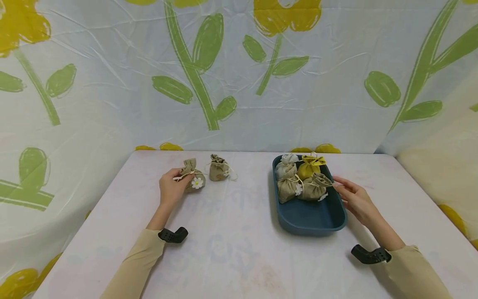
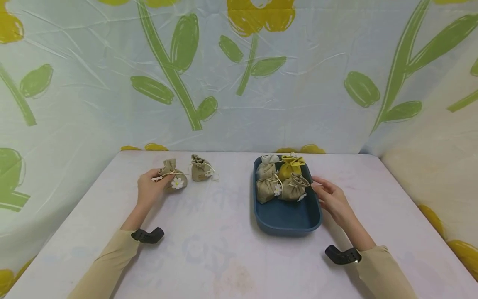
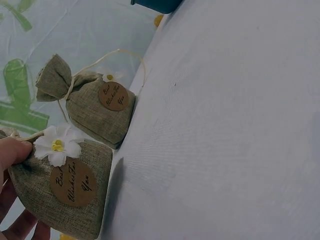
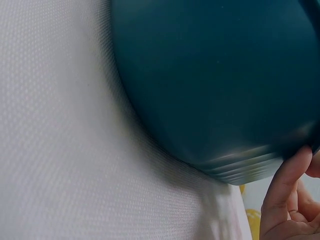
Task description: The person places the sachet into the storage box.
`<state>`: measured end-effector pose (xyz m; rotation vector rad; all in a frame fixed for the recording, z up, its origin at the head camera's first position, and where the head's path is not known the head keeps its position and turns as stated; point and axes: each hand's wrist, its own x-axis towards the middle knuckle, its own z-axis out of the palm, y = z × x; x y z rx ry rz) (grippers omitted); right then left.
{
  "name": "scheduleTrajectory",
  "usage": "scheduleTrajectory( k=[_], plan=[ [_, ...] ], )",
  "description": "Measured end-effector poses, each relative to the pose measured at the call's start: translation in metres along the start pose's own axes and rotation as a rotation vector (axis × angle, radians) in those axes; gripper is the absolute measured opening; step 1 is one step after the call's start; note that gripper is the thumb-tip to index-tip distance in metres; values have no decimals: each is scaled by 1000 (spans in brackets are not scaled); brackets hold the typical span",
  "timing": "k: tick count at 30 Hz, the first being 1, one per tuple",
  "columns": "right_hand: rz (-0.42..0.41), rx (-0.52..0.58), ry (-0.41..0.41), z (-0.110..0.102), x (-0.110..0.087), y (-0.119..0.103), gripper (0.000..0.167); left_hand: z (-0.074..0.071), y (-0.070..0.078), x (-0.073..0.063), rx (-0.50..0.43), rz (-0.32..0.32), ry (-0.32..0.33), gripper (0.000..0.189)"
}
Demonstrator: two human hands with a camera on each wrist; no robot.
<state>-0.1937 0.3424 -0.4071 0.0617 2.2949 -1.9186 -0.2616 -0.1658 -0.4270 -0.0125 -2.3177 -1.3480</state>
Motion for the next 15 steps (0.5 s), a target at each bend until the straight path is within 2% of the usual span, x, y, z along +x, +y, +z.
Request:
scheduleTrajectory(
  k=[7, 12, 15],
  plan=[
    [14, -39, 8, 0, 1, 0, 54, -6, 14, -7, 9, -28, 17, 22],
    [13, -25, 6, 0, 0, -1, 50, -9, 27, -14, -18, -66, -18, 22],
    [13, -26, 6, 0, -1, -1, 50, -10, 36, -19, -23, -67, -43, 22]
  ],
)
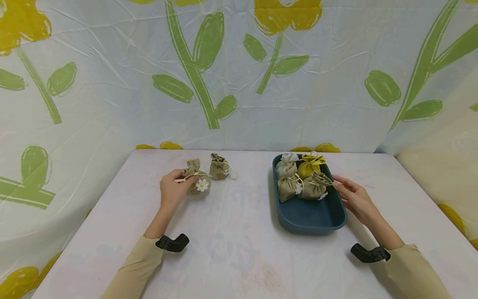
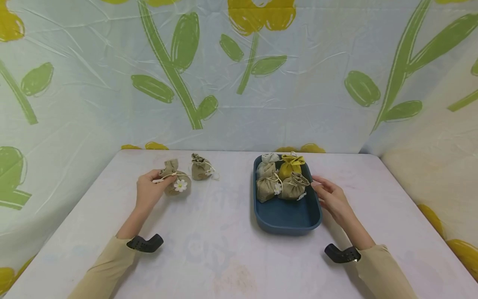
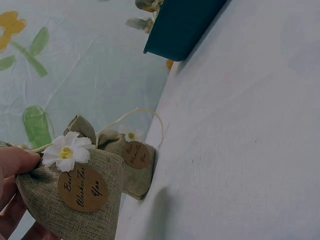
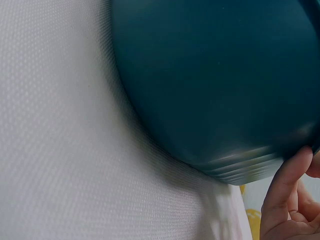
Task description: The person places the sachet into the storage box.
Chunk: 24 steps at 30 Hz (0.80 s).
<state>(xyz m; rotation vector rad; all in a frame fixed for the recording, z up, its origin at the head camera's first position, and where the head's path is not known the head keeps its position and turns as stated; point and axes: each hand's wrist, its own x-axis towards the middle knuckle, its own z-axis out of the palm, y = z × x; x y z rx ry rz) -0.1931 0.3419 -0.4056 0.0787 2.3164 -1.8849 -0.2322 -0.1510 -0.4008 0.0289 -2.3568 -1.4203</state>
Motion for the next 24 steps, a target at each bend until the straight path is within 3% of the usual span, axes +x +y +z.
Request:
scheduleTrajectory(
  k=[12, 24],
  plan=[
    [-7, 71, -15, 0, 0, -1, 40, 11, 27, -18, -1, 93, -93, 26],
    [9, -22, -7, 0, 0, -2, 59, 39, 54, -29, -104, 177, -226, 22]
  ],
)
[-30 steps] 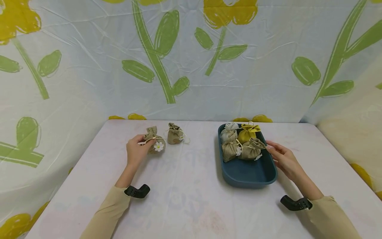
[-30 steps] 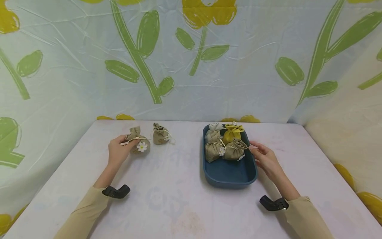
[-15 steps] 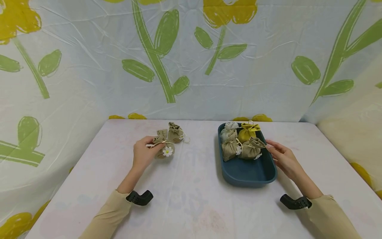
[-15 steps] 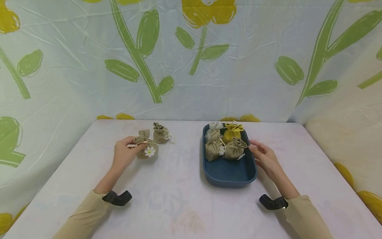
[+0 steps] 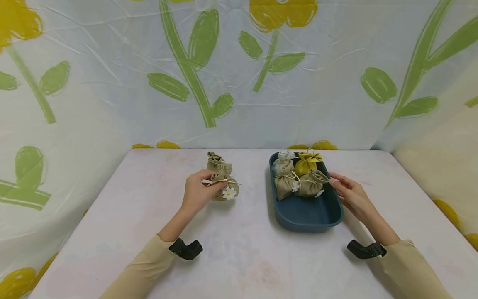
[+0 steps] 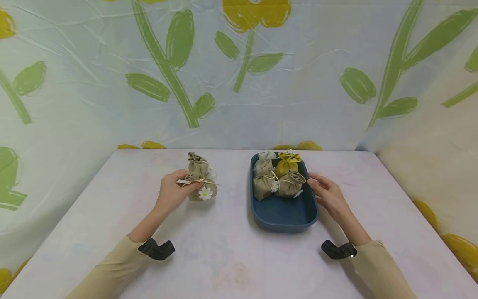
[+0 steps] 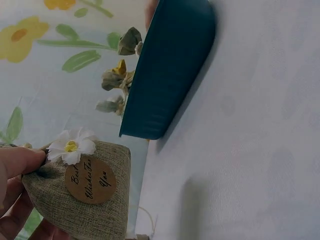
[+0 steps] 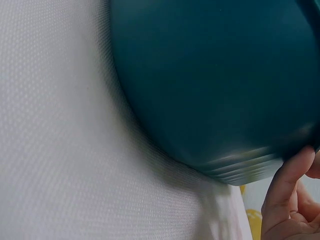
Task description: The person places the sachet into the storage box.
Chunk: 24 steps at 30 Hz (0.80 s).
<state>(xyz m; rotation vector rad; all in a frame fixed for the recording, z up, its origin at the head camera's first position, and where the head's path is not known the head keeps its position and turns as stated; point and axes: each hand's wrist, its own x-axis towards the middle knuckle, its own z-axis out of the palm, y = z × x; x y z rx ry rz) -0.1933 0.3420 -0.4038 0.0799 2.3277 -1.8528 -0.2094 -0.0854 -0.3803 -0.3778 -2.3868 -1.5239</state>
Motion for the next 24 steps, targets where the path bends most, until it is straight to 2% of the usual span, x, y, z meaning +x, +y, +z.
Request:
scheduleTrajectory(
  k=[13, 20, 24],
  plan=[
    [32, -44, 21, 2, 4, 2, 67, 30, 19, 5, -76, 83, -65, 27],
    [26, -22, 26, 4, 3, 2, 66, 44, 29, 5, -113, 76, -105, 30],
    [22, -14, 33, 3, 2, 2, 65, 53, 36, 5, -129, 96, -115, 30]
  ],
)
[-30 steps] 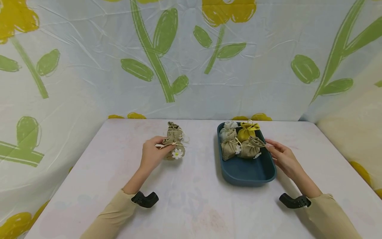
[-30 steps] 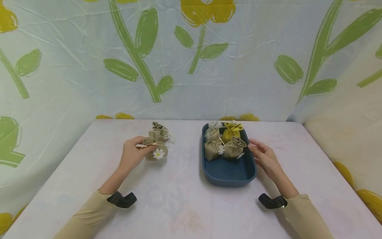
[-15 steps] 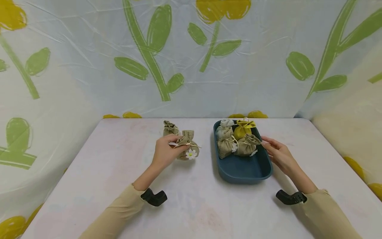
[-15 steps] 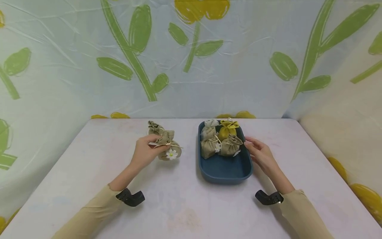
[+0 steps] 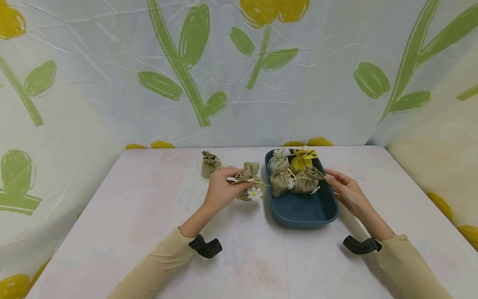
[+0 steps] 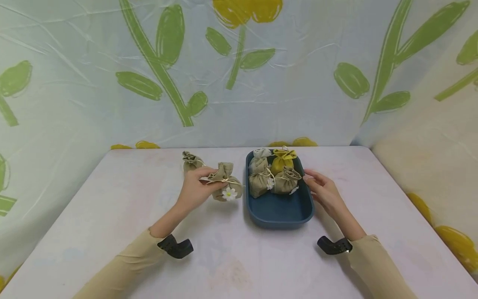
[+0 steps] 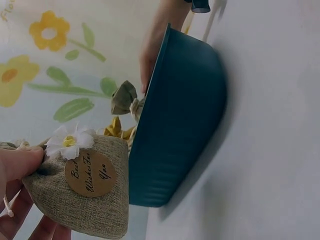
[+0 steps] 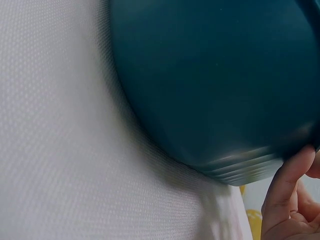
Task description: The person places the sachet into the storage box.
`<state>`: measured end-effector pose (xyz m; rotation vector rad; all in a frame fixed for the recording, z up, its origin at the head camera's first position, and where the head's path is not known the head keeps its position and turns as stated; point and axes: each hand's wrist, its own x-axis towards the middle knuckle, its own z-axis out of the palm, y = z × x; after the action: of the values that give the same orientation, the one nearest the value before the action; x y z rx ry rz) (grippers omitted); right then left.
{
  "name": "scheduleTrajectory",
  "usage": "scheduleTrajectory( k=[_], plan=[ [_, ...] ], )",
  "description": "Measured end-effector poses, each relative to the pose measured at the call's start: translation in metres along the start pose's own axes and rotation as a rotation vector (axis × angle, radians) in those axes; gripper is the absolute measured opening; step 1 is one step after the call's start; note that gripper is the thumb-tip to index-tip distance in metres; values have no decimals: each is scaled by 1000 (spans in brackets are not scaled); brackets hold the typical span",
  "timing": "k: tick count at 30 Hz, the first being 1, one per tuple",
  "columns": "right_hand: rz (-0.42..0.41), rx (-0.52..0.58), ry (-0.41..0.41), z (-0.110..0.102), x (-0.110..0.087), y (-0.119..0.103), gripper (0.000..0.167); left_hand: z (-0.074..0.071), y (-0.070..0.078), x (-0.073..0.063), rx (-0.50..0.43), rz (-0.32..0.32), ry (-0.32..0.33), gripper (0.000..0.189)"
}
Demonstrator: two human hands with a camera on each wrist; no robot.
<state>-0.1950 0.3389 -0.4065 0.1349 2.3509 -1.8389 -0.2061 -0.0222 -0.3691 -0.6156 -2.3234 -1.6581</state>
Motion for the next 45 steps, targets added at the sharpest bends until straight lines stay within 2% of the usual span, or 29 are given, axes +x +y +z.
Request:
scheduleTrajectory(
  k=[14, 20, 27, 37, 45],
  plan=[
    [-13, 56, 10, 1, -2, -1, 56, 23, 21, 10, -24, 65, -61, 31],
    [-14, 54, 8, 1, -2, -2, 59, 36, 26, 16, -41, 80, -87, 31],
    [-6, 80, 9, 1, -3, -1, 52, 50, 33, 23, -74, 107, -114, 33],
    [-6, 96, 10, 0, -4, -2, 57, 62, 45, 38, 28, 186, -175, 34],
    [-14, 139, 14, 1, -1, -1, 47, 80, 45, 46, 37, 197, -253, 33]
  ],
)
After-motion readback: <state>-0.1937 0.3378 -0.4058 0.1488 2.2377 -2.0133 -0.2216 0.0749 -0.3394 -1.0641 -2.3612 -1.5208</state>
